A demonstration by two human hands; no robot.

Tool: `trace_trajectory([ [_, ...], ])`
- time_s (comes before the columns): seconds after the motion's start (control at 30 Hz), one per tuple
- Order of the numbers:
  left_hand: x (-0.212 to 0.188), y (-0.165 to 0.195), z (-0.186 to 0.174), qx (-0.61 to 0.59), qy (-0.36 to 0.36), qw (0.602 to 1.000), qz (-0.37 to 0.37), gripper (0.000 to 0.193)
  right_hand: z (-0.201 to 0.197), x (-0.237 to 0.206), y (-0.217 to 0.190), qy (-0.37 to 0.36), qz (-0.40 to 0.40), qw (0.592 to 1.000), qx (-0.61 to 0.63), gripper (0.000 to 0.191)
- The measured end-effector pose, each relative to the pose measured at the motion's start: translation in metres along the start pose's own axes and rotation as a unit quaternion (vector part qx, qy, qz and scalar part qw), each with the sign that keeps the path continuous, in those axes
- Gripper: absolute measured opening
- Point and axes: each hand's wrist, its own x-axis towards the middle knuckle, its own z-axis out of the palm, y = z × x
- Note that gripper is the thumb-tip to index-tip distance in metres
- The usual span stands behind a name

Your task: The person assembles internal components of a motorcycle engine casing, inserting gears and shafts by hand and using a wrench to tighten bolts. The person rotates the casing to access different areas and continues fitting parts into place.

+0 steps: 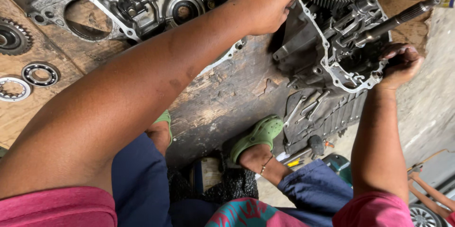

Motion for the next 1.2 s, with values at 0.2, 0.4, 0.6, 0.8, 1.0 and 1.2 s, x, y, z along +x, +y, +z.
trace_trajectory([
  [0.2, -0.001, -0.001, -0.013, -0.044, -0.044, 0.997, -0.052, 0.005, 0.013, -0.010, 0.006, 0.017, -0.069, 0.996, -0.053, 0.042],
  [0.4, -0.005, -0.004, -0.011, -0.045, -0.052, 0.997, -0.041, 0.005, 0.026, -0.027, 0.007, -0.017, -0.133, 0.975, -0.176, 0.035],
  [0.6, 0.000, 0.004, 0.004, -0.062, -0.077, 0.994, -0.047, 0.005, 0.062, -0.048, 0.010, 0.049, -0.132, 0.975, -0.171, 0.027],
  [0.8, 0.012, 0.018, 0.015, -0.084, -0.059, 0.993, -0.055, 0.005, 0.070, -0.045, 0.003, 0.047, -0.128, 0.973, -0.189, 0.027],
  [1.0, 0.031, 0.045, 0.026, -0.125, -0.120, 0.980, -0.102, 0.031, 0.076, -0.046, 0.009, 0.086, -0.122, 0.979, -0.140, 0.020],
  [1.2, 0.057, 0.057, 0.028, -0.012, -0.134, 0.990, 0.044, 0.070, 0.091, -0.051, 0.004, 0.077, -0.147, 0.969, -0.181, 0.025],
])
